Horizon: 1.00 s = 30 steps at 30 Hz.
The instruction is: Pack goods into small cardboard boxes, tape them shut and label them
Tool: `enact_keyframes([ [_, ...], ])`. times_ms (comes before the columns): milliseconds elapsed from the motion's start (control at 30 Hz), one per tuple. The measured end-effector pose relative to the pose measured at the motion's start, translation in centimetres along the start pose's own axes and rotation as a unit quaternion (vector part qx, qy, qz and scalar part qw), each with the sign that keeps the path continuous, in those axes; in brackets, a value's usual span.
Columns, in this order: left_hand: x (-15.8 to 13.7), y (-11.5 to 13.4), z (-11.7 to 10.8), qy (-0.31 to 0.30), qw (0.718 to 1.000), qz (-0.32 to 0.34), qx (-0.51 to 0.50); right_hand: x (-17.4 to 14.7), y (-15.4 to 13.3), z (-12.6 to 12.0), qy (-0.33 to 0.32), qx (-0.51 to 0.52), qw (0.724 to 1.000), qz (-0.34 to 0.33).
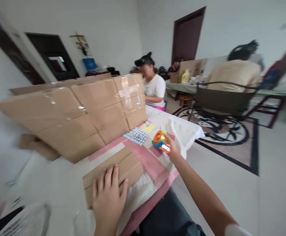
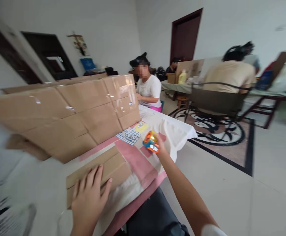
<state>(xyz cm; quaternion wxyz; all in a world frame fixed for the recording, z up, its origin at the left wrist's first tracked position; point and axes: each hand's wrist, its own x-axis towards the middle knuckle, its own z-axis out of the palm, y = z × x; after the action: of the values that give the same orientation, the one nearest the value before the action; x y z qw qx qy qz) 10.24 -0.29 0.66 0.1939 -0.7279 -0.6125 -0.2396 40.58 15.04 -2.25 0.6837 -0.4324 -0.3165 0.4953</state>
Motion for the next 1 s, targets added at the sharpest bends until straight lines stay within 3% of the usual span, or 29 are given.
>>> enact_keyframes([
  [133,0.2,0.2,-0.9,0.021,1.000,-0.008,-0.006,-5.1,-0.1,-0.4,-0.040,0.114,0.989,0.087],
  [233,0.0,1.5,-2.3,0.046,0.997,-0.016,-0.054,-9.4,-0.2,0.3,-0.010,0.156,0.976,0.151],
  [333,-0.9,5.5,-3.0,0.048,0.980,-0.003,-0.192,-13.6,-0.5,1.6,-0.019,0.112,0.987,0.115],
  [433,-2.4,10.8,-2.1,-0.024,0.932,-0.061,-0.357,-16.1,-0.5,2.4,-0.052,0.073,0.995,0.051],
  [500,-3.2,13.3,-1.2,-0.037,0.896,-0.139,-0.421,-16.7,-0.4,2.2,-0.039,0.051,0.997,0.032],
  [567,-3.6,14.2,-0.3,-0.052,0.880,-0.187,-0.433,-16.8,-0.4,1.7,-0.014,0.026,0.999,0.027],
  [667,-3.4,13.8,0.4,-0.093,0.870,-0.206,-0.437,-16.6,-0.7,0.7,0.046,-0.035,0.998,0.016],
  [767,-3.2,13.4,1.1,-0.113,0.834,-0.214,-0.495,-16.4,-0.9,-0.1,0.092,-0.104,0.990,-0.015],
  [867,-3.1,13.9,1.7,-0.103,0.811,-0.236,-0.525,-16.4,-0.6,-0.7,0.059,-0.120,0.990,-0.043],
  [1000,-2.9,14.0,1.5,-0.115,0.810,-0.253,-0.516,-16.4,0.3,-1.3,0.003,-0.079,0.994,-0.072],
])
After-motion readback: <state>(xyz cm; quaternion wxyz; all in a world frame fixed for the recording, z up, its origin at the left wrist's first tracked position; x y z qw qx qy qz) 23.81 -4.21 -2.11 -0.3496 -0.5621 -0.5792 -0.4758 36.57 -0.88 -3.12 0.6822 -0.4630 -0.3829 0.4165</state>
